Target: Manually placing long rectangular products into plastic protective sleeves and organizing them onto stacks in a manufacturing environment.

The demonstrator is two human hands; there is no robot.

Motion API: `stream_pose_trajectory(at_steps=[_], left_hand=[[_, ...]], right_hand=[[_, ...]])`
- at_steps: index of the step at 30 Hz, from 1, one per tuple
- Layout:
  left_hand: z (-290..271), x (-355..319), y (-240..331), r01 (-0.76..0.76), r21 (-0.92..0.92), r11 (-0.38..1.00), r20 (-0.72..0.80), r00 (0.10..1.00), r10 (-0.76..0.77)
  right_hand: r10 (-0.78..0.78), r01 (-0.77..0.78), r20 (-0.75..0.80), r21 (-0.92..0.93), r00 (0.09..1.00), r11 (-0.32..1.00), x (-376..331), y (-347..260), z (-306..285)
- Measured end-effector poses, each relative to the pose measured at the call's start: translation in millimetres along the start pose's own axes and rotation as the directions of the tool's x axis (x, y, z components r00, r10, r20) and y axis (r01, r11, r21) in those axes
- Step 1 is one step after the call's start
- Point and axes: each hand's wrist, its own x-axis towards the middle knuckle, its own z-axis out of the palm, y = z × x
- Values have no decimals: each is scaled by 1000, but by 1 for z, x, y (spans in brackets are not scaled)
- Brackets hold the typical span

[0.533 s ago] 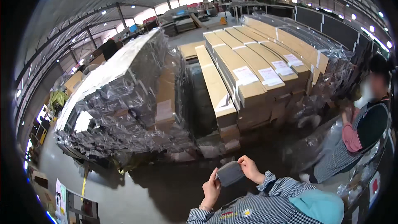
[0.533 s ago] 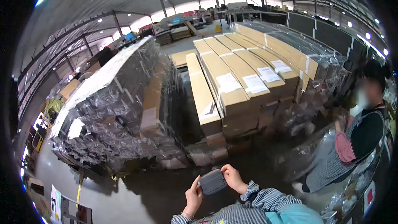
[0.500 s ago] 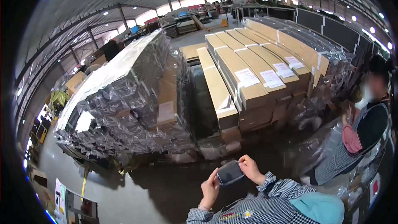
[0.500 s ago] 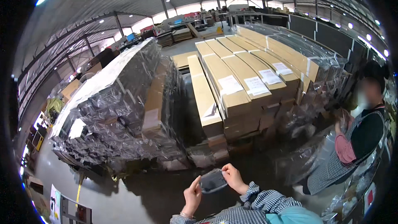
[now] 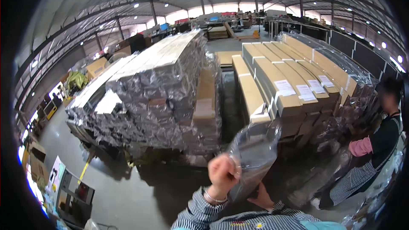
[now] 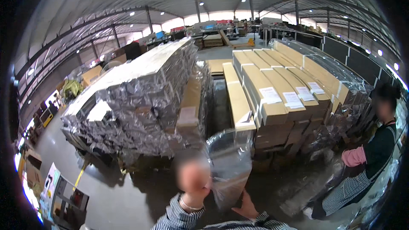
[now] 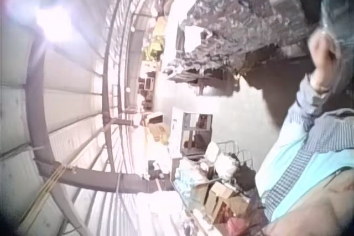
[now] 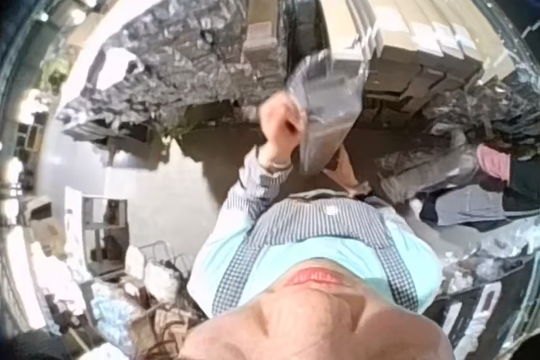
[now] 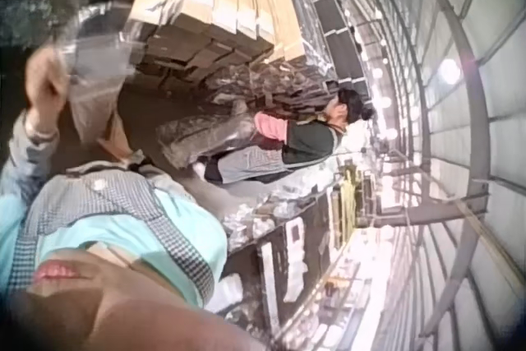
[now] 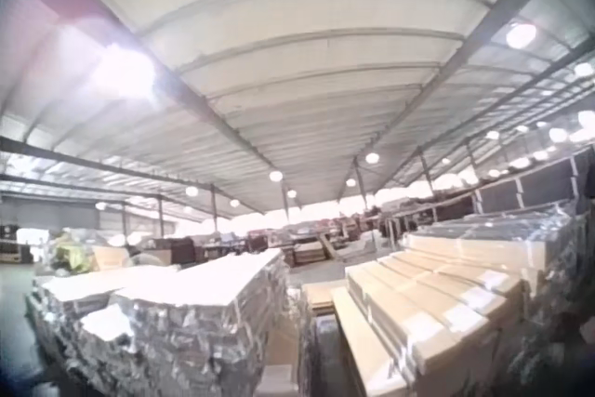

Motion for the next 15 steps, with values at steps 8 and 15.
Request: stream_pose_trajectory(at_steps=[8, 15], left_hand=[[11, 72, 92, -228, -126, 965, 82, 968, 239], [-172, 15, 23, 177, 540, 823, -272, 962, -29]], right_hand=[[119, -294, 349, 508, 930, 809, 28, -1, 64], [-97, 285, -312, 643, 945, 711, 273, -212, -33]])
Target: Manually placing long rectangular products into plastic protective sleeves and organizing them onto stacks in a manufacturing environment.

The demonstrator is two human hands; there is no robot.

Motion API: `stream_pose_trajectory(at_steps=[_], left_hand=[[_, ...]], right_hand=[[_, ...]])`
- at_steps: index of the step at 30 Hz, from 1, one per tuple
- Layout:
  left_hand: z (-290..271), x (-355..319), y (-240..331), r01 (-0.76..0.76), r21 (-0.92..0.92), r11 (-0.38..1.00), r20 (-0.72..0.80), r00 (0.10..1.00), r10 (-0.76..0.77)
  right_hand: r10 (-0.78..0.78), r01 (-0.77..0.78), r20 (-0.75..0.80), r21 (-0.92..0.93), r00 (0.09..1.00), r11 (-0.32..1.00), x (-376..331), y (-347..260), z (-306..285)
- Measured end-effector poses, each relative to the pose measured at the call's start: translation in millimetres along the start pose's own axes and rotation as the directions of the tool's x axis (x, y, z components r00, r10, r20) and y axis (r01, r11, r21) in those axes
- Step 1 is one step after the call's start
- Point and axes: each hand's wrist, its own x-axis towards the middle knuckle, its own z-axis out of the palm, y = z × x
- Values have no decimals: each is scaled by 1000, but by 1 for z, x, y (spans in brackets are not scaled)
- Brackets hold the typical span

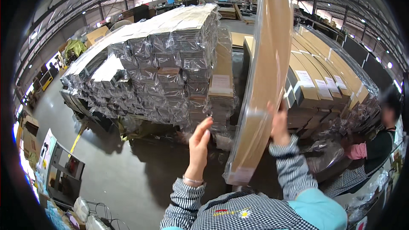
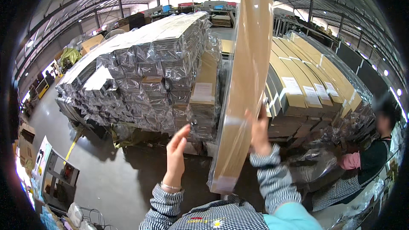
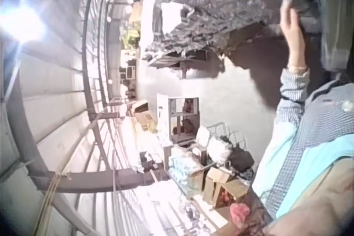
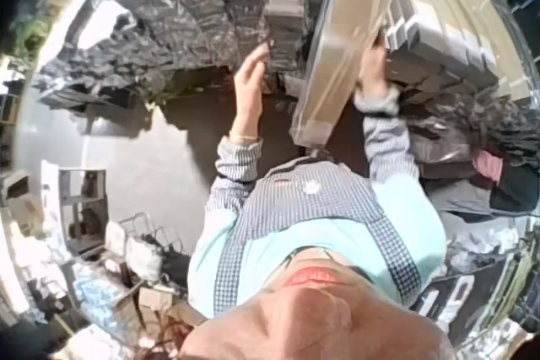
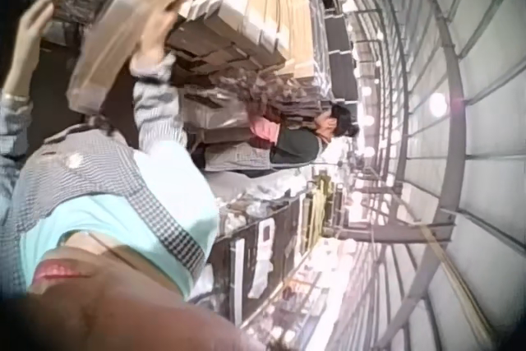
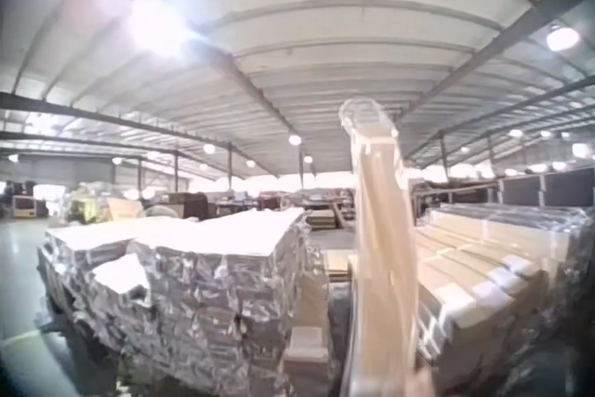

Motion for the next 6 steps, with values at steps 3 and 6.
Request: stream_pose_trajectory(at_steps=[3, 6], left_hand=[[-14, -8, -39, -29, 290, 957, 55, 998, 13], [-20, 13, -59, -123, 528, 841, 81, 992, 95]], right_hand=[[44, -41, 28, -111, 999, 993, 144, -65, 24], [202, -185, 125, -138, 971, 973, 295, -50, 24]])
